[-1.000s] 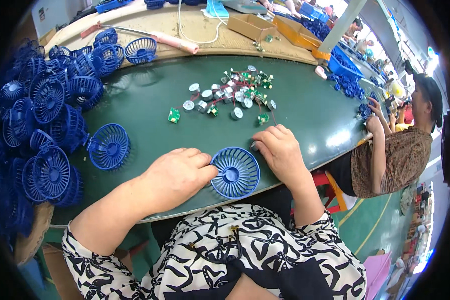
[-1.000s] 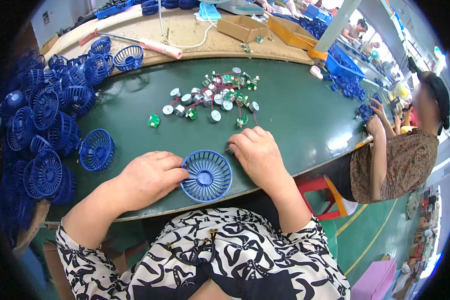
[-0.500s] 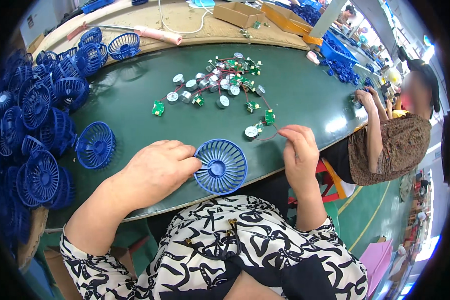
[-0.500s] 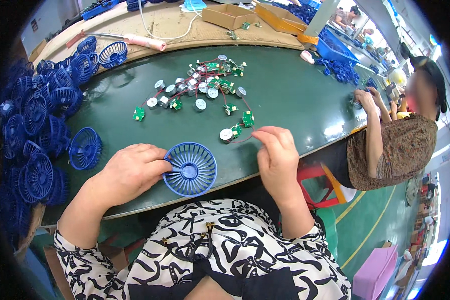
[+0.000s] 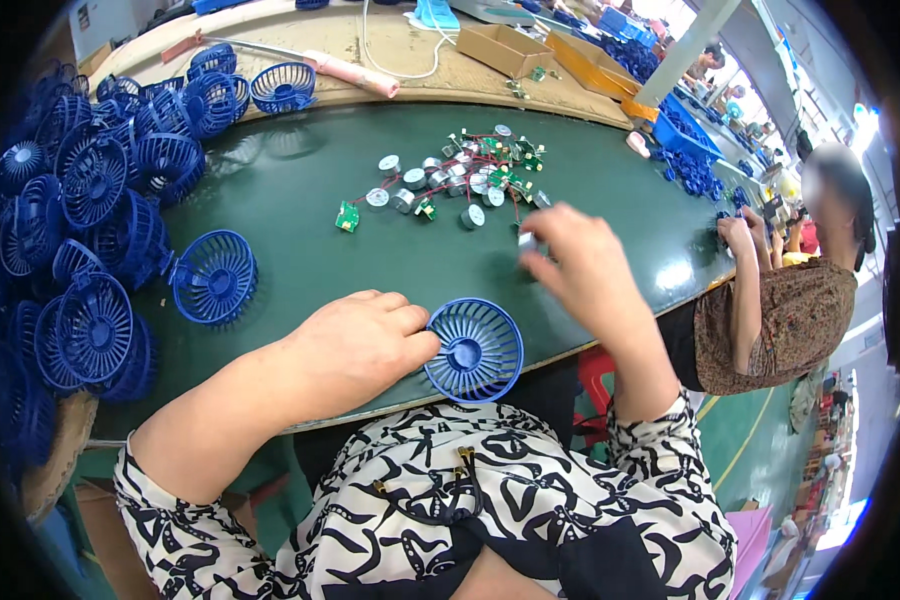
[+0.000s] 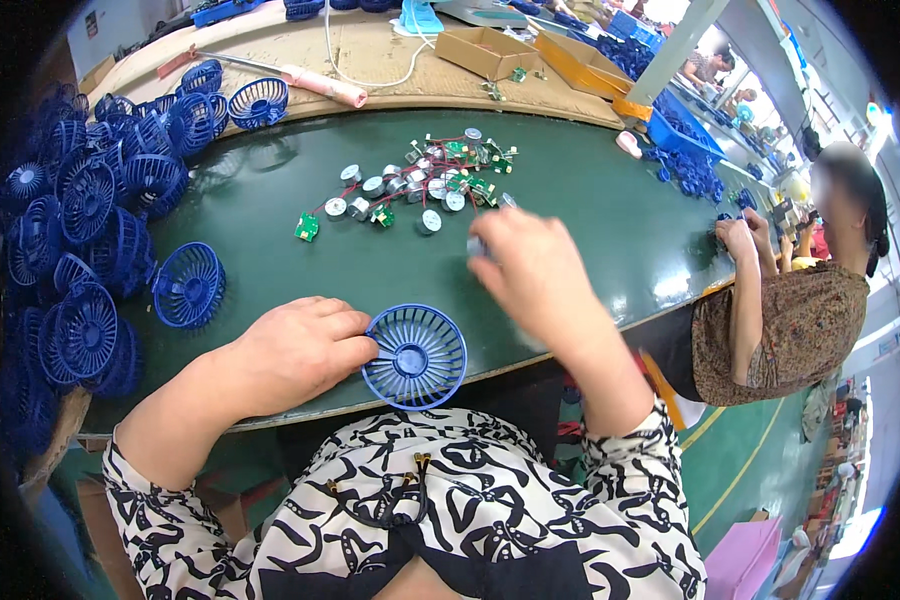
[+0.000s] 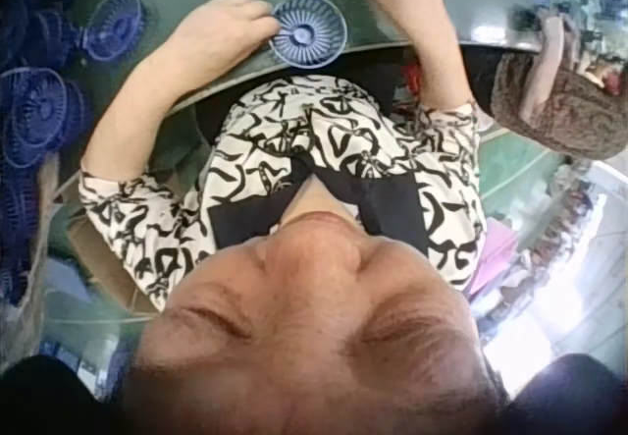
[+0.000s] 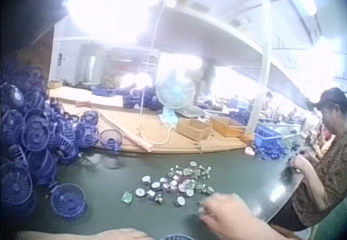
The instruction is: The person assembles mini fans by picking up plastic fan grilles, inserting motors and circuit boards into them by hand, and setting the assembled units on the table.
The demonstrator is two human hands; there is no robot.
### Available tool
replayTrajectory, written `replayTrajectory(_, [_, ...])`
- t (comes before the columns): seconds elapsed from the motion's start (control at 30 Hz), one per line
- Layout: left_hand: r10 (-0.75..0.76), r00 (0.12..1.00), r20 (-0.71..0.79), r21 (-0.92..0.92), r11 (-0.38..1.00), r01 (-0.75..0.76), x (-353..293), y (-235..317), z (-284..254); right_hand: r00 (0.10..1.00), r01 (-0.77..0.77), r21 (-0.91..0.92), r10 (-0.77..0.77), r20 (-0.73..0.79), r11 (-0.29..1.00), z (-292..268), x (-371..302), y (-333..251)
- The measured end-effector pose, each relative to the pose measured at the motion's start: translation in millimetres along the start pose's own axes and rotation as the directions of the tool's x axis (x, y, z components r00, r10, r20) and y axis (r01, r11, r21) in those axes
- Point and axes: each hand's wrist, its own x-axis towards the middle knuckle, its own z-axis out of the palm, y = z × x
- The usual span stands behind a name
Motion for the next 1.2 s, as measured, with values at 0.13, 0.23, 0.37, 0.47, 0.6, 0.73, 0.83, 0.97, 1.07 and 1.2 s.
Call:
replayTrajectory(0.13, [0.001,1.0,0.005,-0.017,1.0,-0.001,-3.9,0.2,-2.3,0.94,0.017,0.3,0.087,-0.33,0.954,-30.7,40.8,-17.5])
replayTrajectory(0.23, [0.001,1.0,0.019,-0.02,1.0,-0.001,-3.6,2.6,-5.3,0.882,0.122,0.498,0.136,-0.451,0.859,-35.3,46.1,-29.3])
replayTrajectory(0.37, [0.064,0.995,-0.079,0.004,0.998,-0.064,-4.3,4.3,2.4,0.901,0.001,0.554,0.24,-0.363,0.833,6.5,19.0,-26.3])
replayTrajectory(0.47, [0.092,0.994,-0.066,-0.022,0.995,-0.094,-0.9,7.8,1.5,0.951,-0.22,0.428,0.29,-0.106,0.877,33.3,-15.5,-28.9])
replayTrajectory(0.6, [0.014,0.997,0.074,-0.028,1.0,-0.012,-3.2,8.8,-6.3,0.979,-0.139,0.126,0.155,-0.131,0.982,35.4,-36.6,-26.4])
replayTrajectory(0.73, [-0.022,1.0,0.003,-0.001,1.0,0.022,-4.2,2.9,-4.6,0.987,-0.118,0.115,0.13,-0.094,0.986,21.7,-40.5,-27.7])
replayTrajectory(0.83, [-0.051,0.998,-0.047,-0.007,0.999,0.051,-2.5,2.2,-1.8,0.999,0.022,0.023,-0.021,-0.032,1.0,22.1,-36.4,-22.3])
replayTrajectory(0.97, [-0.057,0.997,-0.057,-0.01,0.998,0.056,-1.4,2.0,0.7,0.991,-0.057,0.027,0.06,-0.122,0.998,17.2,-30.1,-21.6])
replayTrajectory(1.07, [-0.063,0.995,-0.073,-0.023,0.998,0.061,-2.0,3.0,-0.3,0.993,-0.027,0.116,0.04,-0.115,0.993,2.3,-28.5,-40.9])
replayTrajectory(1.2, [-0.041,0.996,-0.08,-0.001,0.999,0.041,-2.9,3.6,-1.2,0.982,0.166,0.073,-0.171,0.074,0.983,-1.1,-30.7,-64.4])
